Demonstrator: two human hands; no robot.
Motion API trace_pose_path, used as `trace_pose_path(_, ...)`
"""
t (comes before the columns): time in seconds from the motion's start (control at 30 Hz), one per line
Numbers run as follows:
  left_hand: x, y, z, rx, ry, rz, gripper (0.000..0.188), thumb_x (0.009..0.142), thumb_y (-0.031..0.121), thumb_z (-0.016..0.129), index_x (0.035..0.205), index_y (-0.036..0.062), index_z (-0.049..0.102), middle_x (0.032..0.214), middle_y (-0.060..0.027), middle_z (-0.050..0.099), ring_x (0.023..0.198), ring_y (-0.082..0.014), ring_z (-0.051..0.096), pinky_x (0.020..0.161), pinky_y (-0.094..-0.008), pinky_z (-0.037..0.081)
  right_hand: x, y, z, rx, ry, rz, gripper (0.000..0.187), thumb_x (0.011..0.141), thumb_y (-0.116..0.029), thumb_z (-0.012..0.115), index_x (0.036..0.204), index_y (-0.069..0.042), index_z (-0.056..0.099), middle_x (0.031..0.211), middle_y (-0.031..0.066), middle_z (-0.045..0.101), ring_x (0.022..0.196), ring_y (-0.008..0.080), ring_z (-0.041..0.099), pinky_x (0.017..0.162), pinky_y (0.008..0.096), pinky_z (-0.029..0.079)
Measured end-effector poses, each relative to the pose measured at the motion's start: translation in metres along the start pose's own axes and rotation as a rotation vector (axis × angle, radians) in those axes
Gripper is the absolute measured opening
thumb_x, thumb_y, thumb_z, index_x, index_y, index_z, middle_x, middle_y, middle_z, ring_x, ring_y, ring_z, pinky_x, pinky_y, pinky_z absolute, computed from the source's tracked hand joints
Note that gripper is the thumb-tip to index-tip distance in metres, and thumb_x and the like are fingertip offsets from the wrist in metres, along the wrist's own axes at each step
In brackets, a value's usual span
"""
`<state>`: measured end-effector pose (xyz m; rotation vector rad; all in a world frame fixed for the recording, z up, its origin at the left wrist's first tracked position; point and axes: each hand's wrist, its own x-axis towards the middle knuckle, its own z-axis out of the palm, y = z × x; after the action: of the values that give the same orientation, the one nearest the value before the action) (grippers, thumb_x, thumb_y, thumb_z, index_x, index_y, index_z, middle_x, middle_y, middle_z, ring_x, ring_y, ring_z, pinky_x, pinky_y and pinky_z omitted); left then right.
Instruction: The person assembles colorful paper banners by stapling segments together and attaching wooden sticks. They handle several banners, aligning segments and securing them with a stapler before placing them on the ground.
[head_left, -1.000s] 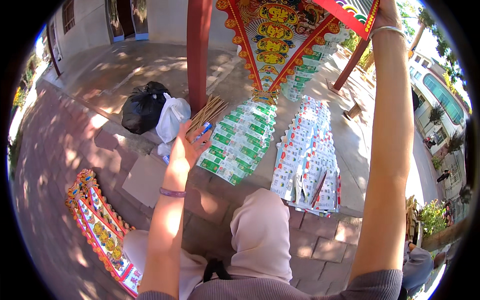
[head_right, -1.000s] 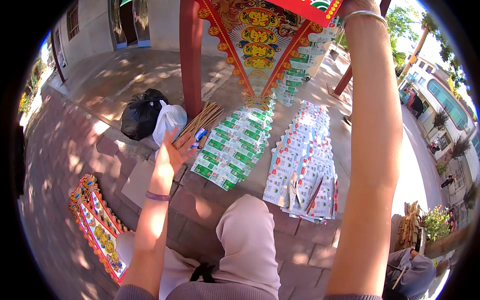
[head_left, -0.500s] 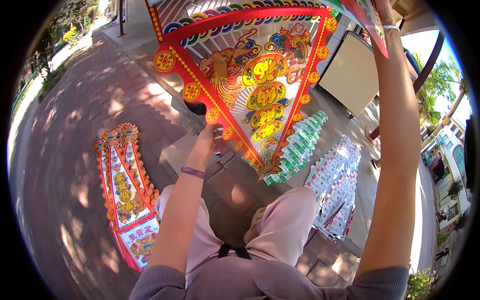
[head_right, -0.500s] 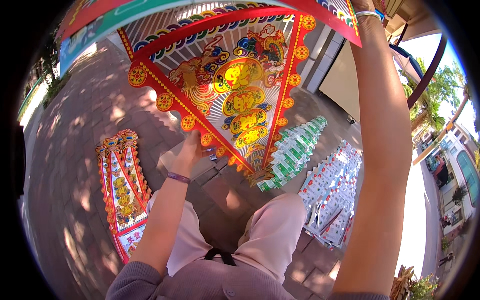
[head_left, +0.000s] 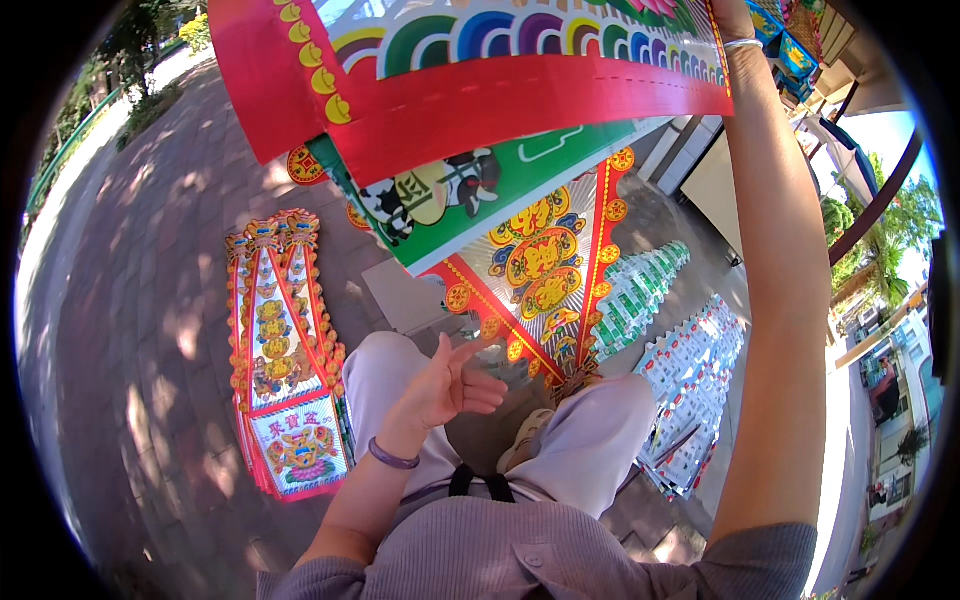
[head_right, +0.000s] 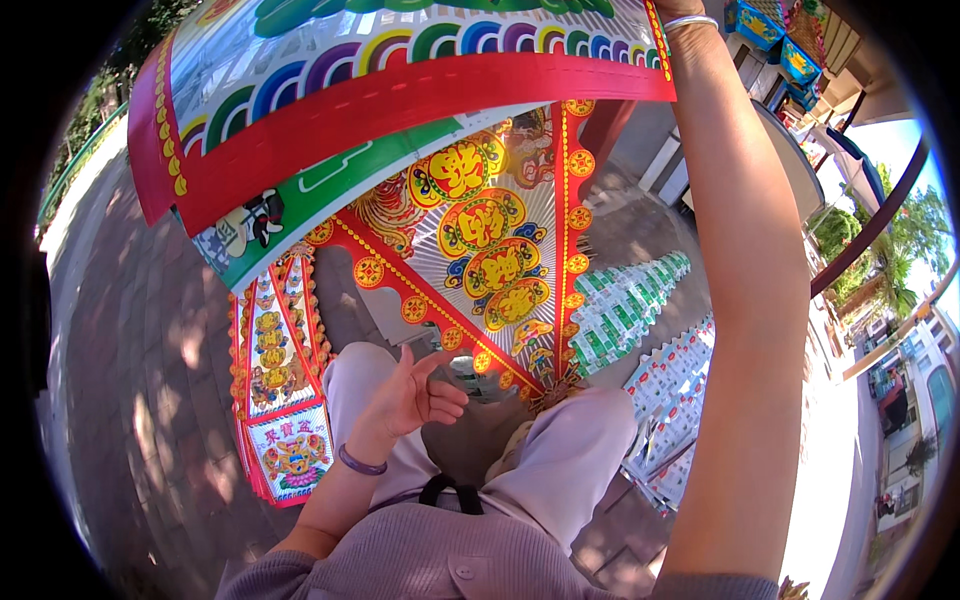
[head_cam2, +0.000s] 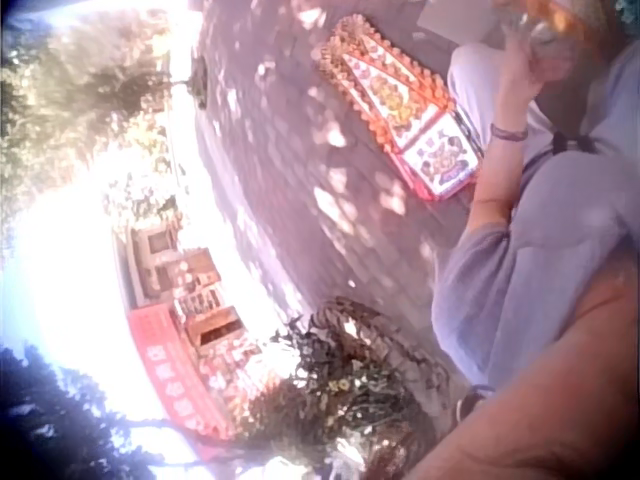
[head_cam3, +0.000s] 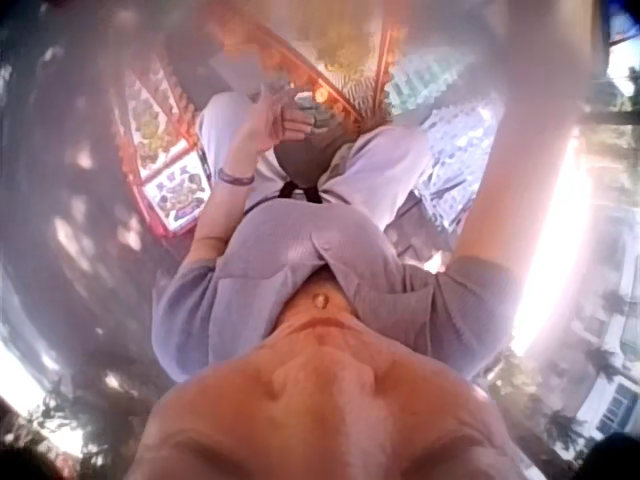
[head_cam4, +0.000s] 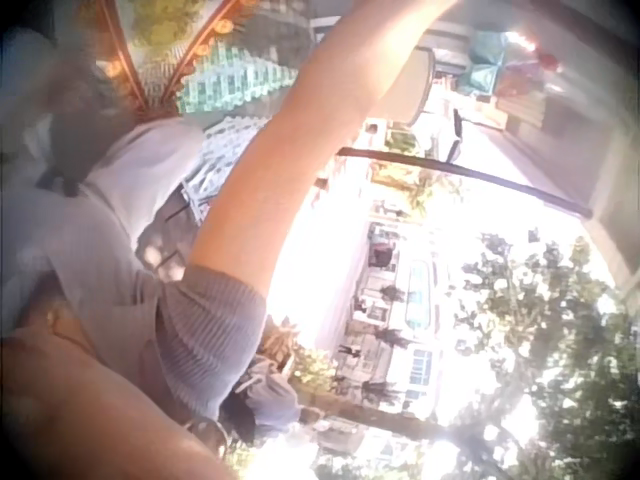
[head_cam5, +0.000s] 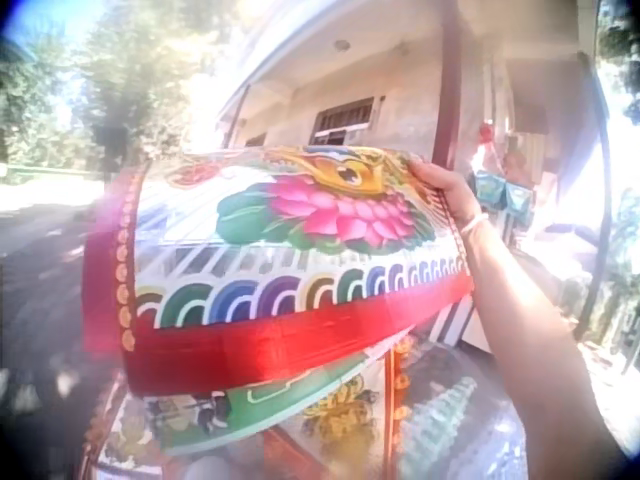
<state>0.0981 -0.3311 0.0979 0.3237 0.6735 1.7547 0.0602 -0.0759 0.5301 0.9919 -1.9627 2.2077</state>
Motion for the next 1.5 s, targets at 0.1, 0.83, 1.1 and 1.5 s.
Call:
trace_pose_path(0.1, 0.025, -0.009, 0.016, -0.113, -0.218, 0.106, 0.09, 0.078, 0.078, 0.029, 0.145, 0.0197, 0.016, 0.121, -0.0282, 0.051, 0.102, -0.0385, 0.059, 0.085, -0.0467, 0.05, 0.003, -0.004, 0.003, -0.1, 0.06, -0.059, 0.043, 0.092, -0.019, 0.048, 0.129, 0.002, 0.045, 0.125, 0.0197, 0.054, 0.112, 0.0285, 0.055, 0.099, 0.0379, 0.042)
trace_pose_path(0.83, 0.185, 0.2, -0.04, -0.232, 0.009, 0.548, 0.06, 0.089, 0.053, 0.047, 0.115, -0.0012, 0.053, 0.11, -0.0104, 0.062, 0.102, -0.0258, 0.058, 0.09, -0.0385, 0.045, -0.222, -0.128, 0.02, -0.892, 0.372, 0.738, 0.045, 0.069, -0.014, 0.078, 0.108, 0.001, 0.061, 0.1, 0.0072, 0.068, 0.088, 0.0147, 0.064, 0.084, 0.0301, 0.049)
trace_pose_path(1.1, 0.127, 0.305, -0.024, -0.097, 0.262, 0.827, 0.027, 0.089, 0.017, 0.059, 0.111, 0.002, 0.058, 0.11, -0.0085, 0.062, 0.103, -0.0237, 0.057, 0.092, -0.0412, 0.043, -0.332, -0.001, -0.066, -0.916, 0.495, 1.092, 0.028, 0.076, -0.008, 0.07, 0.102, 0.001, 0.064, 0.09, 0.0046, 0.069, 0.077, 0.0109, 0.063, 0.075, 0.0271, 0.051)
trace_pose_path(1.5, 0.013, 0.377, 0.028, 0.607, 0.117, 0.931, 0.038, 0.089, 0.008, 0.056, 0.124, -0.0027, 0.047, 0.116, -0.0122, 0.059, 0.106, -0.0187, 0.058, 0.091, -0.0316, 0.048, -0.321, 0.404, -0.139, -1.206, 0.531, 0.876, 0.03, 0.078, -0.026, 0.064, 0.1, -0.006, 0.066, 0.09, 0.0159, 0.067, 0.084, 0.0319, 0.064, 0.074, 0.0397, 0.049)
